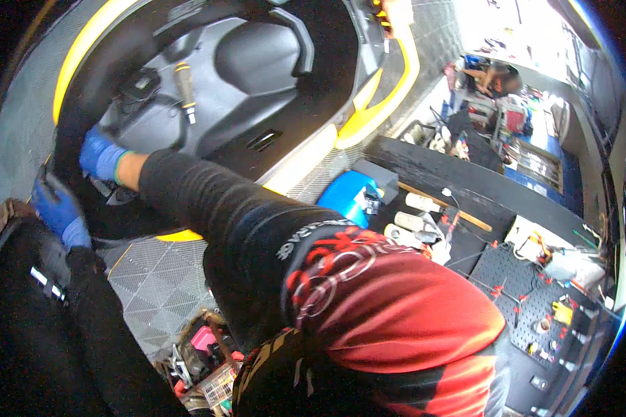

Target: The person installs a yellow scooter seat onto the scooter frame, then walks to a counter to handle paper currency and a card. The person returns to the scooter, wipes the seat with a cloth, and continues adjusting the seat while another person assists.

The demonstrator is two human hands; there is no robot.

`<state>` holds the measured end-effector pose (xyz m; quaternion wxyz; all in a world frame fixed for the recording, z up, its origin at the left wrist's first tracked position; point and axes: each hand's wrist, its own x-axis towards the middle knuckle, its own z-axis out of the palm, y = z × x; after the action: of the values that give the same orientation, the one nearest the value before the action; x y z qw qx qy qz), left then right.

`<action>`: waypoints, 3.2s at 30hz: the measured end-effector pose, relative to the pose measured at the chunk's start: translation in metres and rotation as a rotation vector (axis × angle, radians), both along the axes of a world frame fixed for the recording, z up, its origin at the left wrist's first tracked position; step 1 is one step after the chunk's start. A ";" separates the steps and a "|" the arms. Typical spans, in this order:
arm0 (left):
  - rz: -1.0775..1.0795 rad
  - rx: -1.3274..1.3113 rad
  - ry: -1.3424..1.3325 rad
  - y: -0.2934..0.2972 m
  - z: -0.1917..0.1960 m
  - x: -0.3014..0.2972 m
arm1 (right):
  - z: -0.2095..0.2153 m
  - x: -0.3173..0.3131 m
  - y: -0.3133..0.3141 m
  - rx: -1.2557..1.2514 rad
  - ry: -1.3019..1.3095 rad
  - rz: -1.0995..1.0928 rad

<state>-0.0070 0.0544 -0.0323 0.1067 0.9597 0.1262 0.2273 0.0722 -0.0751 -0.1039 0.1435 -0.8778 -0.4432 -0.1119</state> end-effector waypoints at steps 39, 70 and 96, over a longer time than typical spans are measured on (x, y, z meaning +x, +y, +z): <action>-0.044 0.014 0.062 0.028 -0.020 -0.004 | -0.017 -0.003 0.012 -0.489 0.400 0.098; -0.109 -0.008 -0.344 -0.234 0.162 0.075 | 0.416 -0.118 -0.663 -0.232 0.906 -0.835; -1.335 -0.297 0.048 -1.006 0.344 0.300 | 0.492 -0.096 -1.113 0.057 0.792 -1.096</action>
<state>0.2930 -0.9515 0.3117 0.3515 0.8119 -0.4606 0.0717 -0.0238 -1.1877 0.3876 0.2408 -0.9464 0.1549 0.1498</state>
